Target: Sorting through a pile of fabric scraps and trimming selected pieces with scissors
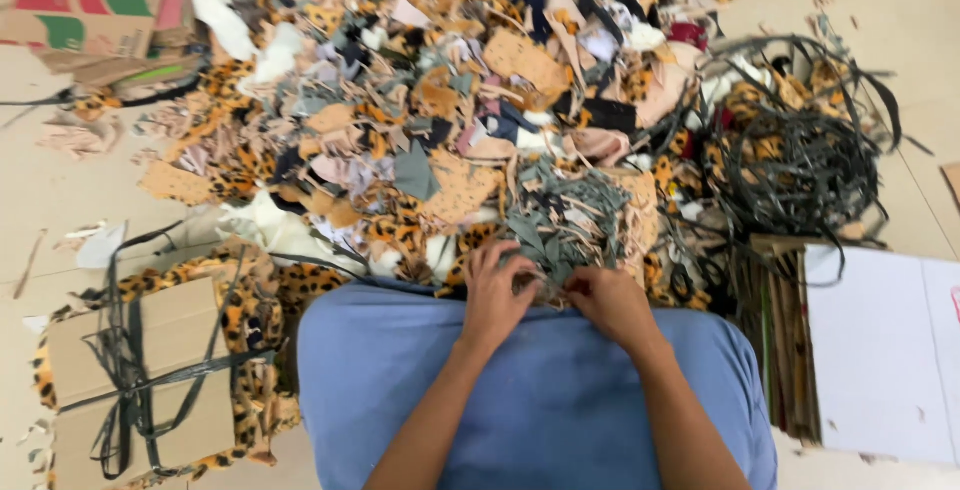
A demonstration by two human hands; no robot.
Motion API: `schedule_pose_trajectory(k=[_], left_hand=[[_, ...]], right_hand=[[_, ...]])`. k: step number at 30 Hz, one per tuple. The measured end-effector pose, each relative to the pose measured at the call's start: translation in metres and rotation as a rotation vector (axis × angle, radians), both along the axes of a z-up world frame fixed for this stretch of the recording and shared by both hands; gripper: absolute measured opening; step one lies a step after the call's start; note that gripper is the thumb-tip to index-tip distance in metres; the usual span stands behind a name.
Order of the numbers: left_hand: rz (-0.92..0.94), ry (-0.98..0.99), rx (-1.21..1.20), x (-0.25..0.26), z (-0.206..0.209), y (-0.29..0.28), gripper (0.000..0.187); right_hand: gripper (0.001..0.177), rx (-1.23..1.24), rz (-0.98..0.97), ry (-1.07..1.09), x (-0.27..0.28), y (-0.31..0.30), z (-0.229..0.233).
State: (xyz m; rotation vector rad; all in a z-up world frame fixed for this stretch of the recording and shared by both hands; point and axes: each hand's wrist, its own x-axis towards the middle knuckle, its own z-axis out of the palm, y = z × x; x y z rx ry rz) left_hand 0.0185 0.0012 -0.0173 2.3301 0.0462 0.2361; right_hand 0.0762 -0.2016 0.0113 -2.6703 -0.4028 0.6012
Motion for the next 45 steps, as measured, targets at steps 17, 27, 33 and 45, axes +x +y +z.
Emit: schedule_pose_trajectory(k=[17, 27, 33, 45], left_hand=[[0.546, -0.066, -0.674, 0.107, 0.073, 0.131, 0.05], [0.464, -0.011, -1.005, 0.107, 0.068, 0.138, 0.037], [0.181, 0.068, -1.467, 0.109, 0.099, 0.115, 0.057], [0.082, 0.047, -2.149, 0.18, 0.078, 0.125, 0.053]], right_hand=[[0.043, 0.572, 0.223, -0.486, 0.16, 0.307, 0.08], [0.025, 0.663, -0.011, -0.376, 0.207, 0.296, 0.069], [0.023, 1.204, -0.083, -0.12, 0.178, 0.255, 0.155], [0.018, 1.298, -0.138, 0.09, 0.126, 0.16, 0.209]])
